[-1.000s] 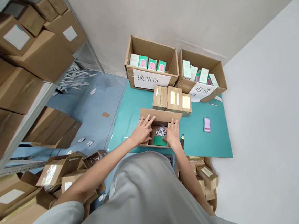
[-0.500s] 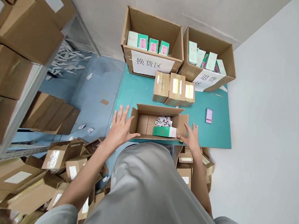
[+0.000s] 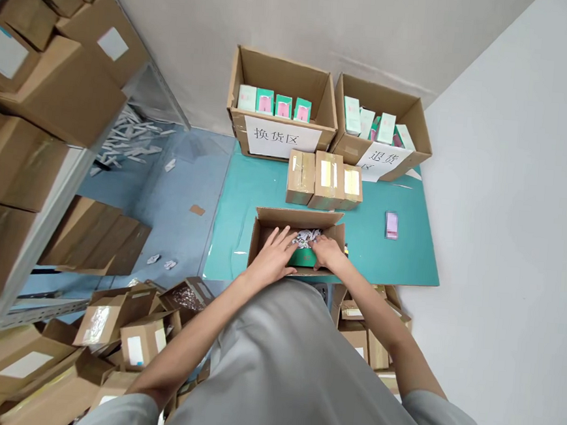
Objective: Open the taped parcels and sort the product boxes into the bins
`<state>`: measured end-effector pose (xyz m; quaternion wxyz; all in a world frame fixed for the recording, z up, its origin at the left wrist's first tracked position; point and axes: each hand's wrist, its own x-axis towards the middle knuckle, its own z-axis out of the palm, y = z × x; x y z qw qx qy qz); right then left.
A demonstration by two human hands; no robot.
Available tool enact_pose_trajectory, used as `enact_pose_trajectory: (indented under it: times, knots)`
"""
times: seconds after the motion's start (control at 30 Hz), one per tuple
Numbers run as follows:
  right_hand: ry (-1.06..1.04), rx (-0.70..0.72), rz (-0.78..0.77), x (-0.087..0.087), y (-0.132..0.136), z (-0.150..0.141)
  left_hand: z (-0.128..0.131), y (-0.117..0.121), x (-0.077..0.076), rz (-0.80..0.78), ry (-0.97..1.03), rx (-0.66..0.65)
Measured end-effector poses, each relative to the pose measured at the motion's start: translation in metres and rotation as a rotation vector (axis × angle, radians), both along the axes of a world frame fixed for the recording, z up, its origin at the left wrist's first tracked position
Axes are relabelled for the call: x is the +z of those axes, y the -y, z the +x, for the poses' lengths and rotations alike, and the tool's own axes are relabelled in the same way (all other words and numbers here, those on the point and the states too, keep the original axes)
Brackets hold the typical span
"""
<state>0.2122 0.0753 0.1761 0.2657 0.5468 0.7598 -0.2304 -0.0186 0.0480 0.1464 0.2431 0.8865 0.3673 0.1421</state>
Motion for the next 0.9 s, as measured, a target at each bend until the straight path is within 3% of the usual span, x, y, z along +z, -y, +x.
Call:
enact_pose_trajectory:
  times: [0.27,0.4,0.5,0.6,0.7,0.8,0.9]
  knots:
    - [0.06,0.098,0.01,-0.003,0.012,-0.012,-0.03,0.013,-0.028,-0.167,0.092,0.179]
    - [0.029,0.115,0.029,0.003,0.017,-0.018,-0.041,0.019,-0.02,-0.269,0.182,0.275]
    - [-0.054,0.057,0.106,0.023,0.026,-0.008,-0.045,0.02,-0.009,-0.356,0.29,0.367]
    - [-0.284,-0.131,0.248,0.052,0.043,0.016,-0.045,0.016,-0.002,-0.528,0.502,0.527]
    - [-0.703,-0.426,0.327,0.07,0.063,0.034,-0.039,0.007,0.009,-0.706,0.791,0.627]
    - [-1.124,-0.755,0.284,0.063,0.079,0.029,-0.027,-0.004,0.027,-0.79,1.019,0.535]
    - [-1.395,-0.951,0.231,0.04,0.088,0.006,-0.011,-0.015,0.045,-0.798,1.1,0.469]
